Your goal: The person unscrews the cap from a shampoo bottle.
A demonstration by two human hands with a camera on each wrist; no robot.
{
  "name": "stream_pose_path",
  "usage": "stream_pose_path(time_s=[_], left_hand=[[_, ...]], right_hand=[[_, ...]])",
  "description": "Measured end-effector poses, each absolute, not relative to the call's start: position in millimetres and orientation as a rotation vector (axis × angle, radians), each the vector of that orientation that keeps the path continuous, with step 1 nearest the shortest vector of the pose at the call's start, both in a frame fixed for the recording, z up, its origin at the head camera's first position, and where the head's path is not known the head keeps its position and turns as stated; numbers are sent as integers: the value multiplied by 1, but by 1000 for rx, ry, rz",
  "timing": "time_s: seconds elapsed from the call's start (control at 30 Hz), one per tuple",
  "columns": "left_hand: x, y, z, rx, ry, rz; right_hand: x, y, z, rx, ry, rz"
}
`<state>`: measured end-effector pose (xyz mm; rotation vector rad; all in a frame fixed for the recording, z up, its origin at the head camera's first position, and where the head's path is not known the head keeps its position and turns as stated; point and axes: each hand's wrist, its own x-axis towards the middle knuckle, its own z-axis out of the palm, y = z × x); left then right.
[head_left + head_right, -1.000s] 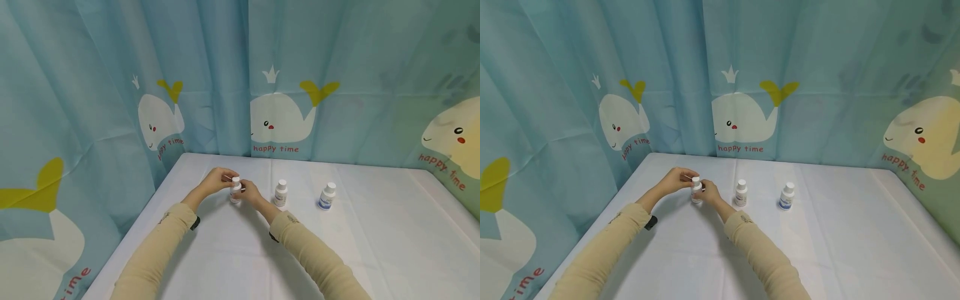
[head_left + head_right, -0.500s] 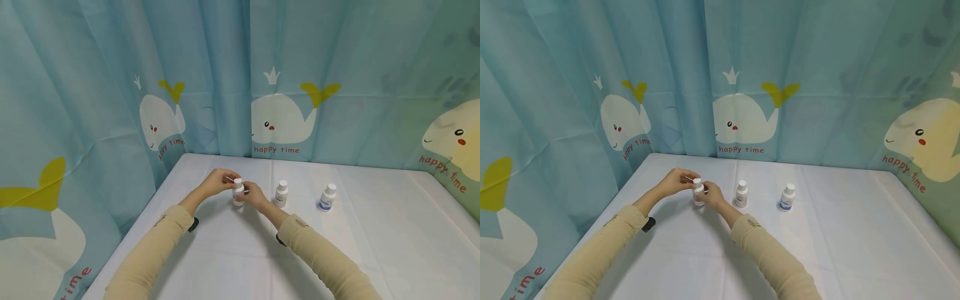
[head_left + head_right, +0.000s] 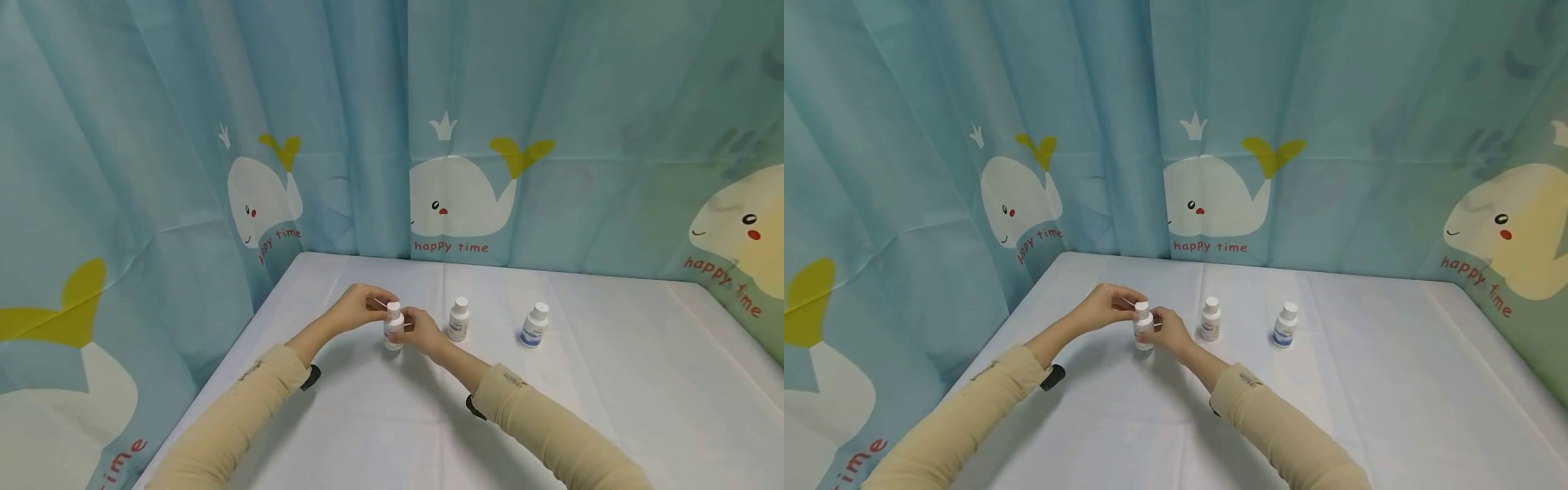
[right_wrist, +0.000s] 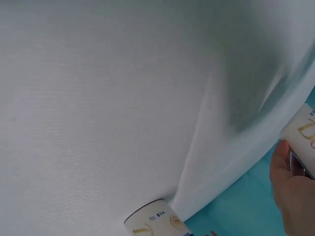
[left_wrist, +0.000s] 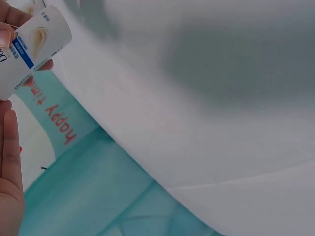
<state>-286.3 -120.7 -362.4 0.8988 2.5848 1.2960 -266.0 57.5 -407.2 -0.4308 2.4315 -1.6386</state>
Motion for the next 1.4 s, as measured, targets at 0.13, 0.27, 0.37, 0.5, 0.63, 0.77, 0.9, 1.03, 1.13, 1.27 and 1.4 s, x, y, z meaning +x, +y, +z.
stream_pose_path(time_s=[0.13, 0.27, 0.37, 0.5, 0.63, 0.77, 0.9, 1.03, 1.13, 1.27, 1.4], left_hand=[[-281, -118, -361, 925, 2563, 1294], [-276, -114, -361, 931, 2547, 1297], [-271, -110, -359, 936, 2543, 1300], [-263, -103, -354, 959, 2544, 1297], [-254, -96, -351, 970, 2537, 1322], [-246, -89, -348, 963, 2529, 1352], [-238, -84, -345, 975, 2534, 1357], [-231, -79, -342, 994, 2530, 1374], [-229, -75, -342, 990, 2522, 1407], [-227, -71, -345, 977, 2499, 1454], [-224, -67, -346, 951, 2474, 1489]], right_hand=[[-258, 64, -406, -455, 2396, -1632], [-251, 71, -404, -499, 2365, -1625], [-247, 77, -402, -528, 2373, -1603], [-240, 86, -400, -552, 2408, -1562], [-231, 95, -395, -574, 2422, -1552], [-224, 103, -392, -579, 2428, -1558], [-217, 111, -390, -608, 2422, -1569], [-212, 120, -388, -661, 2414, -1571], [-210, 127, -386, -692, 2400, -1578], [-208, 134, -386, -697, 2389, -1587], [-205, 139, -386, -660, 2390, -1600]])
